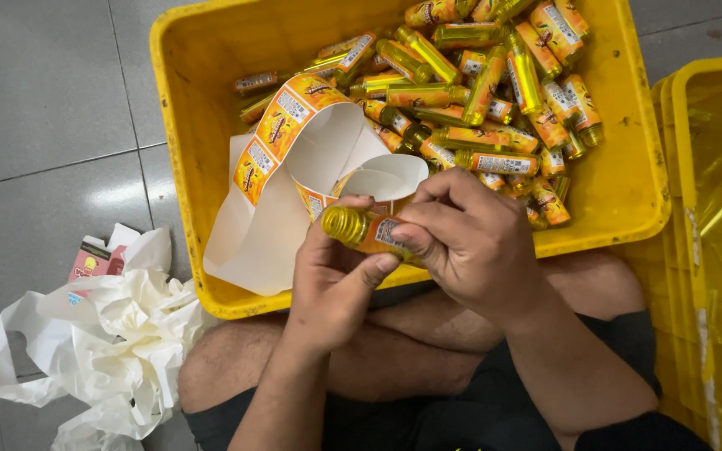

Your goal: The person sits on the floor and applies labels from a continuous roll onto small yellow bottles. They pick up a bottle, wrap the label around it, and place the labeled bottle into a yellow bin.

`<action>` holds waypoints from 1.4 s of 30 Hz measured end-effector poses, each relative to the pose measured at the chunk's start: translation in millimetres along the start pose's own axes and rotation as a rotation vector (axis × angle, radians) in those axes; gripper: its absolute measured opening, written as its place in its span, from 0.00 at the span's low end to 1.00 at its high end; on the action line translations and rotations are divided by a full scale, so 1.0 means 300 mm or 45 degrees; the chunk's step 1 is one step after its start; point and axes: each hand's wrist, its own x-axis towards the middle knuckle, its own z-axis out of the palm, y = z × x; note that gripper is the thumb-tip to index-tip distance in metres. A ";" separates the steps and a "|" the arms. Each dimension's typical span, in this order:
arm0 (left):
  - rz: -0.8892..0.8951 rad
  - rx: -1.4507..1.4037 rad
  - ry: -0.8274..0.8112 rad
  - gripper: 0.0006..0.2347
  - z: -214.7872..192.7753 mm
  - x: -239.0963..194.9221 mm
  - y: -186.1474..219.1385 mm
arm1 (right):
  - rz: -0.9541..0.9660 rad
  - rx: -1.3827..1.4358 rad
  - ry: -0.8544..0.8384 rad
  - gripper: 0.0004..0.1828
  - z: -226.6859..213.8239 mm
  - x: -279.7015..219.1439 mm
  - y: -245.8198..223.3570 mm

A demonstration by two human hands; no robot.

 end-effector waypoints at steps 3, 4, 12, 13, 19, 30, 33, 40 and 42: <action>-0.154 -0.084 0.012 0.24 0.007 -0.017 0.065 | 0.207 0.143 -0.102 0.09 -0.010 -0.002 -0.038; -0.155 -0.083 0.010 0.24 0.009 -0.016 0.068 | 0.207 0.142 -0.101 0.09 -0.002 -0.006 -0.025; 0.137 -0.069 0.094 0.09 0.012 0.017 0.009 | 0.492 1.115 -0.192 0.16 0.112 -0.079 0.131; 0.139 -0.066 0.103 0.09 0.015 0.020 0.008 | 0.492 1.121 -0.199 0.16 0.110 -0.079 0.134; 0.331 -0.358 0.270 0.07 0.002 0.046 0.008 | 0.217 1.098 -0.092 0.31 0.147 -0.066 0.097; 0.283 -0.625 0.113 0.10 -0.014 0.045 -0.012 | 0.428 1.298 -0.055 0.17 0.186 -0.122 0.210; 0.269 -0.612 0.111 0.10 -0.014 0.044 -0.015 | 0.443 1.296 -0.062 0.15 0.173 -0.107 0.192; 0.295 -0.193 0.117 0.09 -0.088 0.076 -0.002 | 0.384 1.228 -0.046 0.12 0.106 -0.089 0.238; 0.372 0.101 0.121 0.15 -0.128 0.104 0.022 | 0.572 0.895 0.092 0.14 0.054 -0.088 0.275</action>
